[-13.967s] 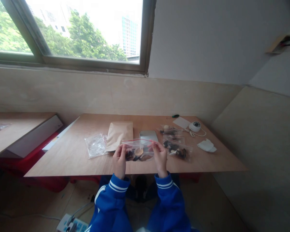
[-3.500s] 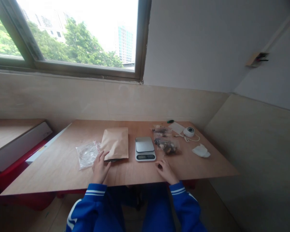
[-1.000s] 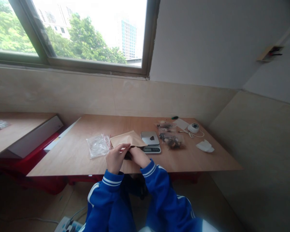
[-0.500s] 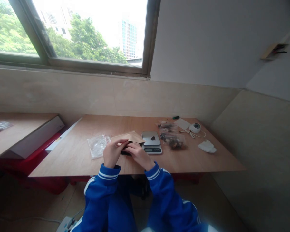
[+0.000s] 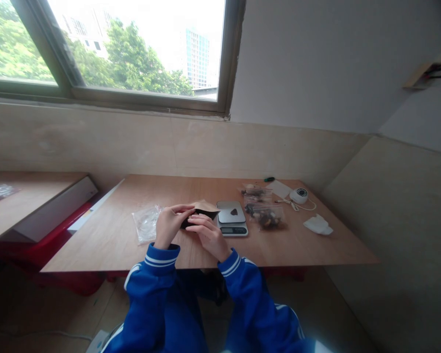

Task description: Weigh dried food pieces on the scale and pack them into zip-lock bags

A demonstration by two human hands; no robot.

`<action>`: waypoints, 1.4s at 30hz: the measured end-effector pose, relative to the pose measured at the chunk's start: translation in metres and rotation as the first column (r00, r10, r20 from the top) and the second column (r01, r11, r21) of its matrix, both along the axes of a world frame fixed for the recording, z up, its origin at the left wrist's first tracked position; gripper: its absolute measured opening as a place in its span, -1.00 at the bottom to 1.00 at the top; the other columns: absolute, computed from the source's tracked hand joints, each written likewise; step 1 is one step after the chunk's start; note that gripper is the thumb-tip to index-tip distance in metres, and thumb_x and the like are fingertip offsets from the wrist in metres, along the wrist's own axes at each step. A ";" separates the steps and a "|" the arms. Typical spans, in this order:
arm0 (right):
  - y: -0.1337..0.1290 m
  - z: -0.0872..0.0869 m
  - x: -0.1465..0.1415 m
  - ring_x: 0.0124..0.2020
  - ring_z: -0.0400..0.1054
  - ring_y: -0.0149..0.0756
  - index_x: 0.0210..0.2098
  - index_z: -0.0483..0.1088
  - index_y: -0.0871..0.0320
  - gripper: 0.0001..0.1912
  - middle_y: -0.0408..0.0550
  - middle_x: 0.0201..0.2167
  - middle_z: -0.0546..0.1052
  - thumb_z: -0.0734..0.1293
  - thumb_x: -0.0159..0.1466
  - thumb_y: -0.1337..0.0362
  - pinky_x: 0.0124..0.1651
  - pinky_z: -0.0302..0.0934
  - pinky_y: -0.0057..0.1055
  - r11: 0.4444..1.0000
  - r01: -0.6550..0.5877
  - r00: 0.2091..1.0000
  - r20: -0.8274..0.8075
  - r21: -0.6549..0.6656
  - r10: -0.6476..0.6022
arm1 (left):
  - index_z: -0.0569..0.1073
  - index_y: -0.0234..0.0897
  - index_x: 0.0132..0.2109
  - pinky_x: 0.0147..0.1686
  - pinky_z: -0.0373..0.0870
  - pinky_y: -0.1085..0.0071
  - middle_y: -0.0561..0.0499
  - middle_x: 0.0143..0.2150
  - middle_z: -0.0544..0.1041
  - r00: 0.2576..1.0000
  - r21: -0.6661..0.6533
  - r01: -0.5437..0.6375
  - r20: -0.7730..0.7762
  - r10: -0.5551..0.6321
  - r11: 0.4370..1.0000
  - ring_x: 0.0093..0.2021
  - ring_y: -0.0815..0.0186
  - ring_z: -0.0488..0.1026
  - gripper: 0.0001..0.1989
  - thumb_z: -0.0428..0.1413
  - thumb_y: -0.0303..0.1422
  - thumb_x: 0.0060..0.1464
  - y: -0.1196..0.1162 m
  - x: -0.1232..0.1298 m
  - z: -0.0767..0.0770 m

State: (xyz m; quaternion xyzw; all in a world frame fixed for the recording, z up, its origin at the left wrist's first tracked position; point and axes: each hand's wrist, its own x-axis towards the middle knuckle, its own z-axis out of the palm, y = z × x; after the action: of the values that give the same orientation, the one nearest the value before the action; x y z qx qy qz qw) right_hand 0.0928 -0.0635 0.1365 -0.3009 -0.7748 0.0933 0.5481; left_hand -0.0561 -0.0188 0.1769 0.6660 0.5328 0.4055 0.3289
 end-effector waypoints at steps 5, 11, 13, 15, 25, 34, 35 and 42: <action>-0.003 0.000 -0.007 0.03 0.35 -0.26 -0.23 0.46 0.05 -0.82 -0.06 -0.12 0.52 0.22 0.31 0.35 0.11 0.27 -0.19 0.993 0.073 0.921 -0.375 -0.096 -0.104 | 0.59 -0.17 -0.23 -0.40 0.37 0.46 0.00 -0.35 0.62 1.000 -0.005 -0.024 0.013 0.024 1.000 -0.30 0.21 0.54 -0.63 0.13 -0.03 -0.07 0.003 0.001 -0.002; 0.009 0.011 -0.010 -0.05 0.40 -0.23 -0.30 0.44 0.12 -0.92 -0.02 -0.15 0.53 0.31 0.25 0.27 0.03 0.29 -0.20 0.965 0.032 0.738 -0.645 -0.261 -0.199 | 0.59 -0.13 -0.25 -0.43 0.35 0.47 0.02 -0.37 0.62 0.995 -0.012 -0.100 -0.030 0.099 0.995 -0.32 0.22 0.54 -0.64 0.11 -0.02 -0.07 0.010 0.012 0.004; 0.017 0.013 -0.005 -0.06 0.40 -0.23 -0.29 0.43 0.14 -0.90 0.01 -0.13 0.53 0.34 0.22 0.25 0.00 0.30 -0.21 0.955 0.015 0.661 -0.714 -0.296 -0.232 | 0.60 -0.13 -0.26 -0.43 0.34 0.46 0.01 -0.38 0.62 0.990 -0.004 -0.129 -0.054 0.128 0.992 -0.34 0.23 0.54 -0.64 0.12 -0.01 -0.09 0.014 0.015 0.007; 0.025 0.011 0.003 -0.07 0.40 -0.24 -0.26 0.42 0.15 -0.85 0.02 -0.11 0.52 0.36 0.18 0.24 -0.01 0.29 -0.21 0.949 0.016 0.565 -0.780 -0.314 -0.268 | 0.60 -0.13 -0.27 -0.44 0.32 0.46 0.01 -0.38 0.62 0.985 -0.002 -0.156 -0.071 0.155 0.988 -0.35 0.23 0.53 -0.63 0.12 -0.01 -0.09 0.016 0.016 0.009; 0.061 -0.052 0.078 -0.21 0.43 -0.26 -0.20 0.42 0.21 -0.63 0.09 -0.19 0.55 0.39 0.08 0.11 -0.21 0.32 -0.31 0.862 0.092 0.487 -0.732 -0.499 -0.476 | 0.60 -0.11 -0.26 -0.49 0.28 0.48 0.04 -0.41 0.62 0.979 -0.002 -0.196 -0.055 0.196 0.981 -0.35 0.23 0.53 -0.65 0.11 -0.03 -0.08 0.012 0.014 0.008; 0.072 -0.093 0.082 -0.12 0.39 -0.20 -0.24 0.44 0.21 -0.76 0.07 -0.17 0.53 0.27 0.17 0.22 -0.02 0.26 -0.23 0.809 0.275 0.797 -0.348 -0.519 -0.494 | 0.59 -0.13 -0.24 -0.50 0.28 0.47 0.04 -0.40 0.62 0.984 0.005 -0.174 -0.040 0.174 0.985 -0.38 0.23 0.52 -0.64 0.11 -0.02 -0.06 0.004 0.013 0.004; 0.072 -0.094 0.081 -0.10 0.39 -0.20 -0.24 0.44 0.20 -0.78 0.07 -0.15 0.52 0.25 0.18 0.24 0.00 0.25 -0.23 0.813 0.291 0.825 -0.298 -0.504 -0.481 | 0.59 -0.13 -0.23 -0.51 0.28 0.47 0.04 -0.41 0.62 0.984 -0.004 -0.173 -0.037 0.172 0.985 -0.38 0.23 0.52 -0.64 0.11 -0.02 -0.06 0.003 0.012 0.004; 0.080 -0.099 0.085 -0.04 0.36 -0.22 -0.22 0.45 0.18 -0.76 0.07 -0.09 0.50 0.17 0.22 0.33 0.07 0.21 -0.24 0.823 0.351 0.894 -0.101 -0.447 -0.436 | 0.59 -0.15 -0.22 -0.46 0.32 0.48 0.03 -0.41 0.61 0.989 -0.006 -0.147 -0.003 0.147 0.989 -0.35 0.24 0.53 -0.64 0.12 -0.03 -0.07 0.003 0.011 -0.003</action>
State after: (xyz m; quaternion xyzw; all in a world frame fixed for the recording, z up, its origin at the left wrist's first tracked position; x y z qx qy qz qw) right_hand 0.1778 0.0166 0.0373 -0.5540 -0.5988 0.1706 0.5527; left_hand -0.0453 -0.0158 0.1736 0.6244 0.5823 0.4259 0.2995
